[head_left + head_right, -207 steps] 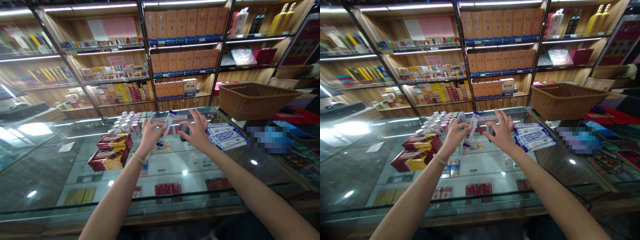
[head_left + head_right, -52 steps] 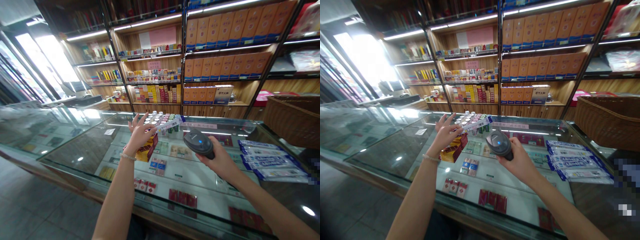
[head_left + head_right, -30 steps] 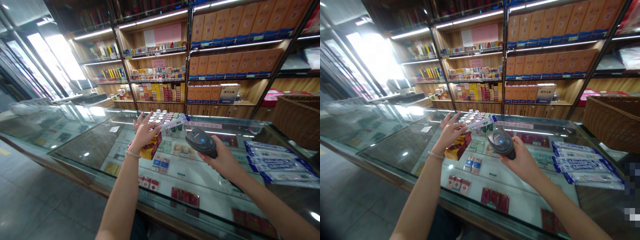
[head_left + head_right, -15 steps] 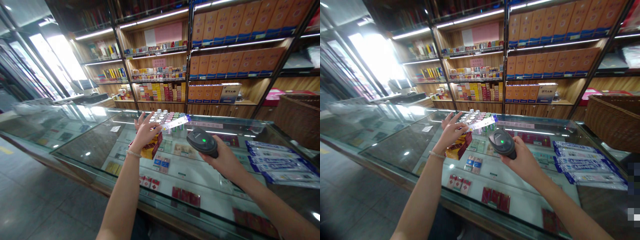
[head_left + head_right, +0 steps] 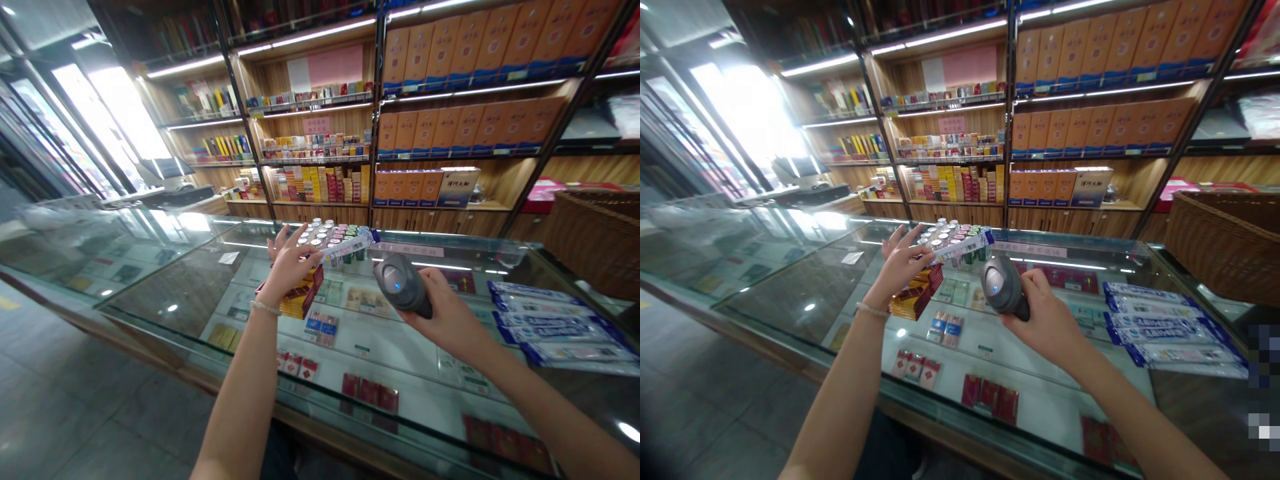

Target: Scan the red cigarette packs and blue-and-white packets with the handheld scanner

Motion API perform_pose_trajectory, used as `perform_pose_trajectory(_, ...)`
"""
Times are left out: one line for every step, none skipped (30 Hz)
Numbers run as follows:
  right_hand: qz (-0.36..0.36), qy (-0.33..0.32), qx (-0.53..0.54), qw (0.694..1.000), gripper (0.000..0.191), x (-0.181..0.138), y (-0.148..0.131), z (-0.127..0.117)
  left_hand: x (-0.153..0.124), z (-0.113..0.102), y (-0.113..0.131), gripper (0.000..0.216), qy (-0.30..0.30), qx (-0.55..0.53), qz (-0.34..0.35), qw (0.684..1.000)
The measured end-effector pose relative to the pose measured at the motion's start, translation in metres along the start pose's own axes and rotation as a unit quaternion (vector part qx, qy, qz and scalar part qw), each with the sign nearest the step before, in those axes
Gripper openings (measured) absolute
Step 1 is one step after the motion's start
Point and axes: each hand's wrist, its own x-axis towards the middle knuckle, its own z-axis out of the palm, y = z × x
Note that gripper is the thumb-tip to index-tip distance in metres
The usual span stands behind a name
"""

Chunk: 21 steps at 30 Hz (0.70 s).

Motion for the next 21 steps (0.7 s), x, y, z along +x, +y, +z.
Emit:
perform_pose_trajectory(0.007, -0.005, -0.043, 0.999, 0.030, 0.000, 0.001, -0.002, 0.000, 0.000, 0.000, 0.018, 0.000, -0.001, -0.001, 1.000)
perform_pose_trajectory(0.016, -0.010, -0.087, 0.996, 0.031, 0.000, 0.002, -0.004, 0.000, 0.000, 0.000, 0.018, 0.001, -0.002, -0.001, 1.000)
perform_pose_trajectory(0.024, -0.015, -0.129, 0.991, 0.031, 0.000, 0.004, -0.007, 0.000, 0.000, 0.000, 0.018, 0.002, -0.002, -0.001, 1.000)
perform_pose_trajectory(0.029, -0.019, -0.167, 0.985, 0.031, 0.001, 0.007, -0.010, 0.001, 0.001, 0.000, 0.018, 0.001, -0.003, -0.001, 1.000)
perform_pose_trajectory(0.030, -0.024, -0.198, 0.979, 0.031, 0.002, 0.009, -0.012, 0.001, 0.001, -0.001, 0.018, 0.002, -0.003, -0.001, 1.000)
perform_pose_trajectory(0.028, -0.029, -0.224, 0.974, 0.031, 0.002, 0.013, -0.014, 0.001, 0.001, -0.001, 0.018, 0.001, -0.003, 0.000, 1.000)
perform_pose_trajectory(0.025, -0.035, -0.244, 0.969, 0.032, 0.003, 0.017, -0.016, 0.001, 0.002, -0.002, 0.018, 0.001, -0.004, 0.003, 1.000)
perform_pose_trajectory(0.023, -0.044, -0.262, 0.964, 0.033, 0.003, 0.022, -0.017, 0.001, 0.002, -0.003, 0.019, 0.002, -0.004, 0.006, 1.000)
perform_pose_trajectory(0.025, -0.052, -0.277, 0.959, 0.034, 0.003, 0.027, -0.018, 0.001, 0.002, -0.003, 0.019, 0.002, -0.005, 0.008, 1.000)
perform_pose_trajectory(0.026, -0.061, -0.291, 0.954, 0.034, 0.002, 0.033, -0.018, 0.001, 0.002, -0.003, 0.019, 0.002, -0.006, 0.009, 1.000)
perform_pose_trajectory(0.030, -0.068, -0.303, 0.950, 0.033, 0.001, 0.040, -0.018, 0.001, 0.002, -0.003, 0.019, 0.002, -0.006, 0.008, 1.000)
perform_pose_trajectory(0.031, -0.076, -0.312, 0.947, 0.032, 0.000, 0.048, -0.018, 0.001, 0.002, -0.003, 0.019, 0.001, -0.006, 0.006, 1.000)
perform_pose_trajectory(0.031, -0.087, -0.317, 0.944, 0.031, -0.002, 0.056, -0.017, 0.001, 0.002, -0.003, 0.019, 0.000, -0.006, 0.003, 1.000)
perform_pose_trajectory(0.034, -0.103, -0.321, 0.941, 0.029, -0.004, 0.065, -0.017, 0.001, 0.002, -0.003, 0.018, -0.001, -0.005, 0.002, 1.000)
perform_pose_trajectory(0.042, -0.114, -0.326, 0.938, 0.027, -0.006, 0.074, -0.017, 0.001, 0.002, -0.003, 0.018, 0.000, -0.005, 0.002, 1.000)
perform_pose_trajectory(0.053, -0.122, -0.332, 0.934, 0.026, -0.008, 0.082, -0.017, 0.001, 0.003, -0.003, 0.018, 0.001, -0.005, 0.003, 1.000)
perform_pose_trajectory(0.065, -0.130, -0.339, 0.930, 0.025, -0.009, 0.090, -0.017, 0.001, 0.003, -0.004, 0.018, 0.002, -0.005, 0.004, 1.000)
perform_pose_trajectory(0.077, -0.136, -0.345, 0.925, 0.024, -0.011, 0.096, -0.017, 0.001, 0.004, -0.004, 0.018, 0.003, -0.005, 0.005, 1.000)
perform_pose_trajectory(0.084, -0.142, -0.350, 0.922, 0.024, -0.011, 0.101, -0.017, 0.001, 0.004, -0.005, 0.018, 0.003, -0.006, 0.006, 1.000)
perform_pose_trajectory(0.089, -0.147, -0.353, 0.920, 0.025, -0.012, 0.104, -0.017, 0.001, 0.005, -0.005, 0.018, 0.003, -0.006, 0.007, 1.000)
perform_pose_trajectory(0.094, -0.152, -0.355, 0.918, 0.027, -0.012, 0.105, -0.018, 0.001, 0.005, -0.006, 0.019, 0.002, -0.007, 0.008, 1.000)
